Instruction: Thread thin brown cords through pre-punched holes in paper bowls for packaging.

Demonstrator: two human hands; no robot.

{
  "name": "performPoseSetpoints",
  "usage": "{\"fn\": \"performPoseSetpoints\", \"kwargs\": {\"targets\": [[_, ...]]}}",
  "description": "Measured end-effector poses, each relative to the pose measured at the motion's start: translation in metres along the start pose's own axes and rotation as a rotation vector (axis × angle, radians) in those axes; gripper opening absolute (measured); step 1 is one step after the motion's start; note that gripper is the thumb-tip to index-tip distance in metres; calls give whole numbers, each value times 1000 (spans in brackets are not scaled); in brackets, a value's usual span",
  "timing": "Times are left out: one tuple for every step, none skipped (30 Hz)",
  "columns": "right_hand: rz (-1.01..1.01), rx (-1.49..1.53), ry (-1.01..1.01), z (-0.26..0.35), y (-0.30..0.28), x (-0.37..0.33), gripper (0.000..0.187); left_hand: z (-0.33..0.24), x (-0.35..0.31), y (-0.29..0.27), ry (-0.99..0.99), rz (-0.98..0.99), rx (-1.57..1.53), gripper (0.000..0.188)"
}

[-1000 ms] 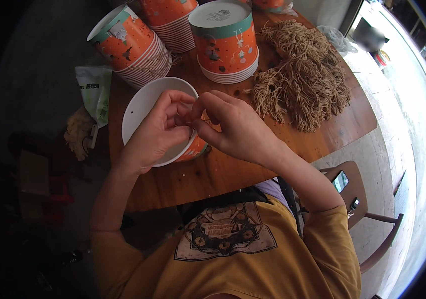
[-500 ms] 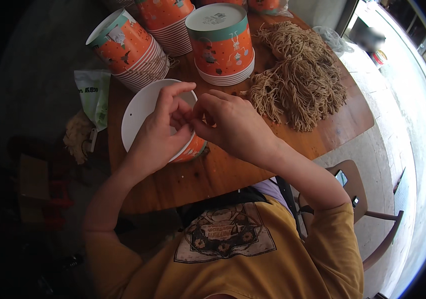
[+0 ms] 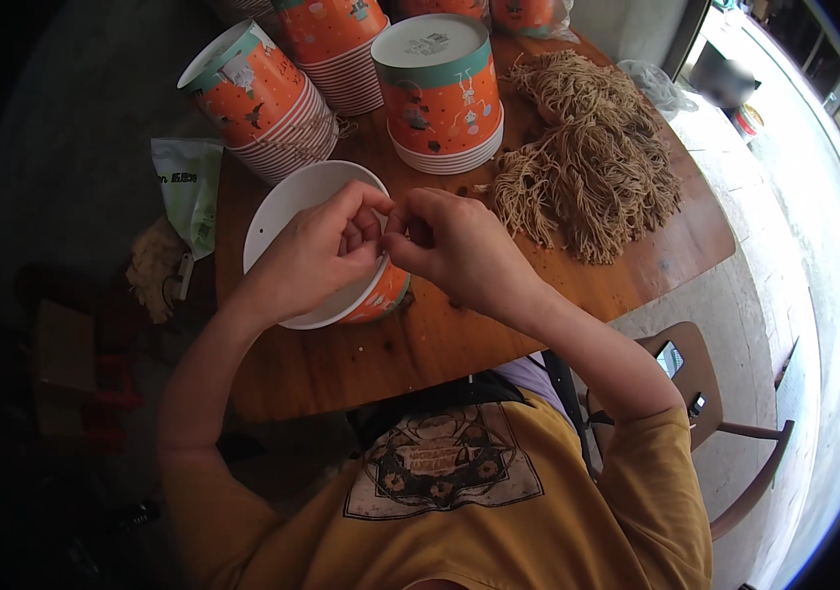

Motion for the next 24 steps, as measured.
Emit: {"fn": "performPoseSetpoints", "kwargs": {"targets": [[24,-2,28,0,2,0,16,6,1,0,-53,9,-94,32],[48,-5,58,-1,4,-1,15,12,1,1,-106,18,-188,27],[49,-5,57,-1,4,-1,15,14,2,0,-106,17,-188,27],[45,1,54,-1,4,-1,15,18,1,3,-137,51,-334,23],[41,7,50,-1,3,0,15,20,1,6,-167,86,-480,20],[41,6,48,-4,3,0,15,20,2,3,-166,84,-479,20],[9,-24,-57,-1,1,1,15,24,2,3,-208,102,-479,18],[-23,-53,-161,7,-1,1,16,28,1,3,-251,120,-479,17],[-22,-53,-162,8,-1,1,16,30,0,4,-251,118,-479,17],[14,-39,-67,4,1,2,16,35,-3,6,-287,116,-495,18],[52,-24,28,-1,3,1,16,40,-7,8,-324,112,-511,19],[56,-25,26,3,2,1,16,40,-8,9,-325,108,-512,19],[79,-14,90,0,4,0,15,39,-10,14,-340,131,-549,20],[101,-4,153,-4,6,-1,14,37,-12,18,-354,155,-586,21],[104,-5,151,-4,6,-1,14,39,-14,21,-376,167,-625,23],[99,-8,142,-3,6,-1,14,40,-15,21,-377,163,-627,23],[90,-13,134,-4,5,0,14,41,-15,22,-388,158,-651,24],[91,-14,134,-6,5,0,14,41,-16,23,-398,152,-674,24],[71,-30,66,-4,4,1,15,41,-16,23,-397,152,-675,24],[51,-45,-2,1,3,2,17,39,-16,22,-379,147,-664,22],[52,-46,-3,3,2,2,17,38,-15,21,-360,142,-653,21],[59,-51,30,2,2,2,17,38,-16,22,-359,141,-653,21],[69,-55,64,0,3,2,17,36,-14,19,-281,111,-573,17],[70,-54,62,0,3,2,17,33,-13,16,-202,82,-493,14]]}}
Point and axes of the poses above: each hand's wrist, its own x-axis towards the middle knuckle, its own y-axis out of the palm, z = x × y, the point moved 10 cm from there along x, towards the middle knuckle, and after that the axes turned 4 degrees about -z, right-handed, at the moved point
